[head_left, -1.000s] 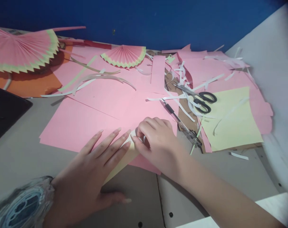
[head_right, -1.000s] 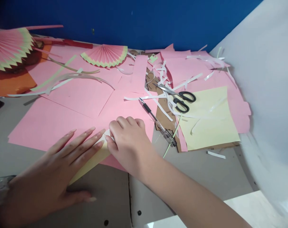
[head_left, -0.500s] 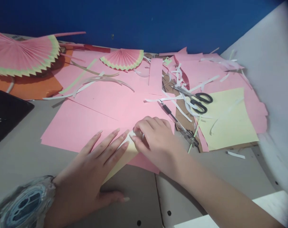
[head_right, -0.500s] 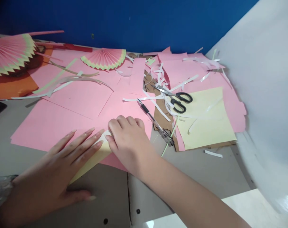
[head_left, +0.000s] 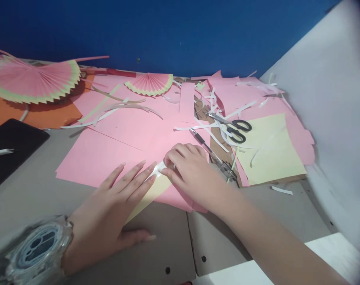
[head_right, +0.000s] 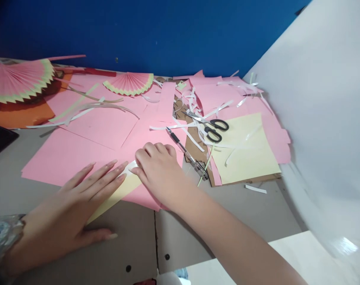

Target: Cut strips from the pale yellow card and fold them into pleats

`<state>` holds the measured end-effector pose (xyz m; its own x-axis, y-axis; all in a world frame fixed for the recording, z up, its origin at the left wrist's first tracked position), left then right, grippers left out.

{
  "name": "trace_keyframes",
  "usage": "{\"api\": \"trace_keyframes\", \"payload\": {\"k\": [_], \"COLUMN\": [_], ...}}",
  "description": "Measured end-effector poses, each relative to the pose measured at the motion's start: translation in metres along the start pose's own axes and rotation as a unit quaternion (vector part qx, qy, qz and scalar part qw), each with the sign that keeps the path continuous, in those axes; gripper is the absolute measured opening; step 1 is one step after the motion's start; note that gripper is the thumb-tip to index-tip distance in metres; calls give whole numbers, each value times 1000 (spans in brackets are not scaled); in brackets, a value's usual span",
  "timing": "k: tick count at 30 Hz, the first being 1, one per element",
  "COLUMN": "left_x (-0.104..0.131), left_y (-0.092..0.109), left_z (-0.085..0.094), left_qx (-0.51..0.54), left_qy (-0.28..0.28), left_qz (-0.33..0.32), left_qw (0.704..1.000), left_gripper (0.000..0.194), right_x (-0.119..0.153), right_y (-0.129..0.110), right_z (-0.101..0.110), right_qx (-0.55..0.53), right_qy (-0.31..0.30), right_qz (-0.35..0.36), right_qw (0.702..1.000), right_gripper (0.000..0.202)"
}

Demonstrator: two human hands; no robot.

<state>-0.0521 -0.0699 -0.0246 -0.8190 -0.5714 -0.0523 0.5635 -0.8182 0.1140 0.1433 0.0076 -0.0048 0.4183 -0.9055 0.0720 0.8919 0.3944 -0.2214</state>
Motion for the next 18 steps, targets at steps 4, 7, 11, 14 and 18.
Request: {"api": "trace_keyframes", "payload": {"k": [4,7,11,14,18], "left_x": [3,5,3,1,0], "left_y": [2,4,2,0,1], "left_z": [0,-1,-2,-3,-4], "left_qx": [-10,-6,16,21,40], "left_qy": [5,20,38,6,-14], "left_qz": [-5,20,-16,-28,-5], "left_qw": [1000,1000,999,999,999], "left_gripper": [87,87,84,87,89], "right_x": [2,2,2,2,1], "right_y": [0,-4,-8,-8,-9], "right_z": [3,3,2,2,-1], "right_qx": [25,44,30,14,-6], "right_qy": [4,-2,-34,-47,-47], "right_qz": [58,69,65,59,42], "right_qw": [998,997,997,997,998], "right_gripper": [12,15,21,19,18]}}
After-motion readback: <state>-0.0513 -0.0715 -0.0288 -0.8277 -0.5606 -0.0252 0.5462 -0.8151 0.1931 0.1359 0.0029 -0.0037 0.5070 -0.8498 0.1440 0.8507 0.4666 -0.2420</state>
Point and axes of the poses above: each hand's wrist, its own x-axis away from the middle knuckle, its own z-axis out of the back of the hand, y = z × x, the point moved 1 cm from there along -x, towards the middle knuckle, and after that the axes turned 15 degrees about -z, right-handed, at the moved point
